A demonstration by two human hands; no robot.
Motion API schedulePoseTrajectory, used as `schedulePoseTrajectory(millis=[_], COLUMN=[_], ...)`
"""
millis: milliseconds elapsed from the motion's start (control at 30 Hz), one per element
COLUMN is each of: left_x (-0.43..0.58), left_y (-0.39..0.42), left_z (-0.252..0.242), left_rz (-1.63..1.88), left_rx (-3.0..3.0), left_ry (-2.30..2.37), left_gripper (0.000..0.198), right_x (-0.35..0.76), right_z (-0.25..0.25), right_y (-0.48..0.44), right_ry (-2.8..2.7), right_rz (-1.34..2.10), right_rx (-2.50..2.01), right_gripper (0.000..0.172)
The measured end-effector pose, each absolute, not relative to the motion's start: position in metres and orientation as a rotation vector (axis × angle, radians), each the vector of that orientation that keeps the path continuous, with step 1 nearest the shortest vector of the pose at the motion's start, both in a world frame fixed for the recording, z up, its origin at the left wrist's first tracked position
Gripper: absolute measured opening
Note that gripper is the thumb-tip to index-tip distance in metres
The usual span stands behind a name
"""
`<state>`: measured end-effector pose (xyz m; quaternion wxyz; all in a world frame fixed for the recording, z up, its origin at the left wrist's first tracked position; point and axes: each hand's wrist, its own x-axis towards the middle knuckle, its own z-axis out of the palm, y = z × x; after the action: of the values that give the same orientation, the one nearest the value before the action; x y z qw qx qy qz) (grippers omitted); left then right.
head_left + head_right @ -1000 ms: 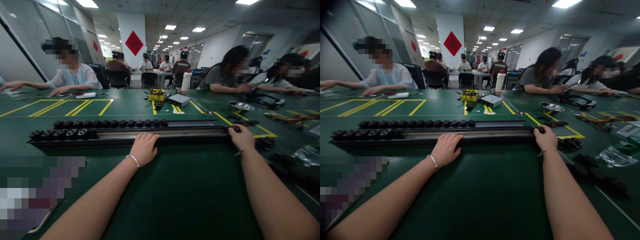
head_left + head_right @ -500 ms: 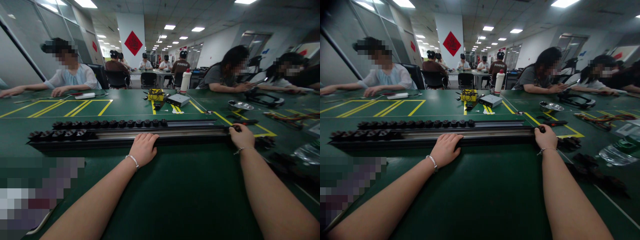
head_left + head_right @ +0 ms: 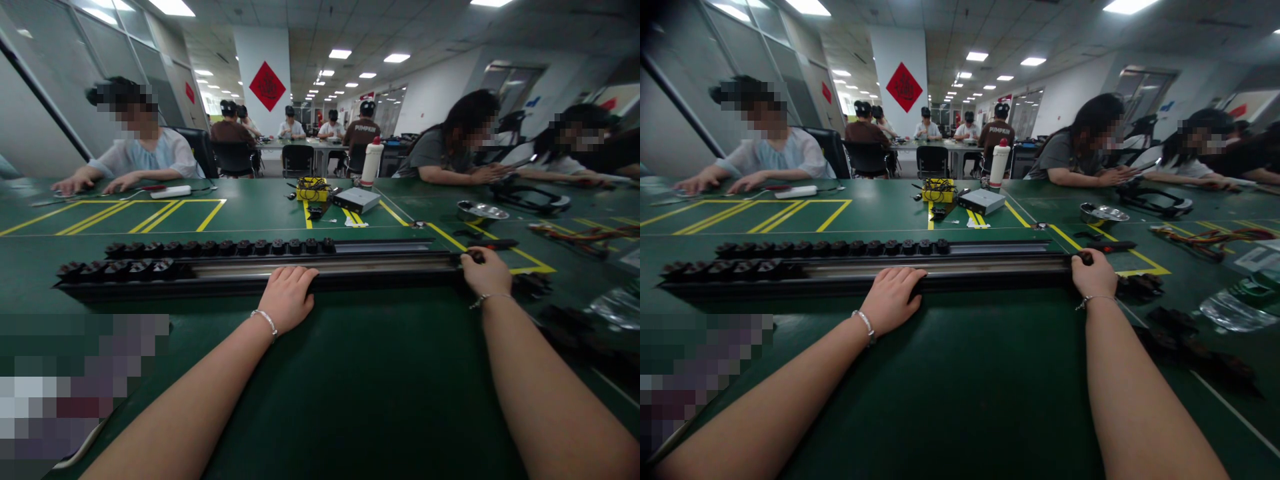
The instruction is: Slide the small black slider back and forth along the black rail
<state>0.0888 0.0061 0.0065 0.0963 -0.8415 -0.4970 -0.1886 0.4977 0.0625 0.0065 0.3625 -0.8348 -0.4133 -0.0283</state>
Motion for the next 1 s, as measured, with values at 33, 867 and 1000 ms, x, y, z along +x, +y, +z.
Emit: schedulePoseTrajectory(millis=[33,867,1000], left_x=[0.0887,0.0891,0.0889], left_y=[0.0062,0.0058,0.0060], left_z=[0.0064,0.0067,0.0061], left_rz=[-0.558,-0.559,-0.554], left_rx=[-2.491,-2.497,-2.500], left_ry=[-1.474,-1.483,-1.484], left_gripper=[0.043,0.043,0.043], right_x=[0.4980,0.5040,0.5035], right_z=[0.0063,0.0058,0.0070], right_y=[0.0628,0.0620,0.0605], right_ry=[-1.063,-1.021,-1.030], right_rz=[-0.072,-0.116,-0.101], right_rx=[-2.151,-2.182,-2.185], right_gripper=[0.033,0.035,0.035])
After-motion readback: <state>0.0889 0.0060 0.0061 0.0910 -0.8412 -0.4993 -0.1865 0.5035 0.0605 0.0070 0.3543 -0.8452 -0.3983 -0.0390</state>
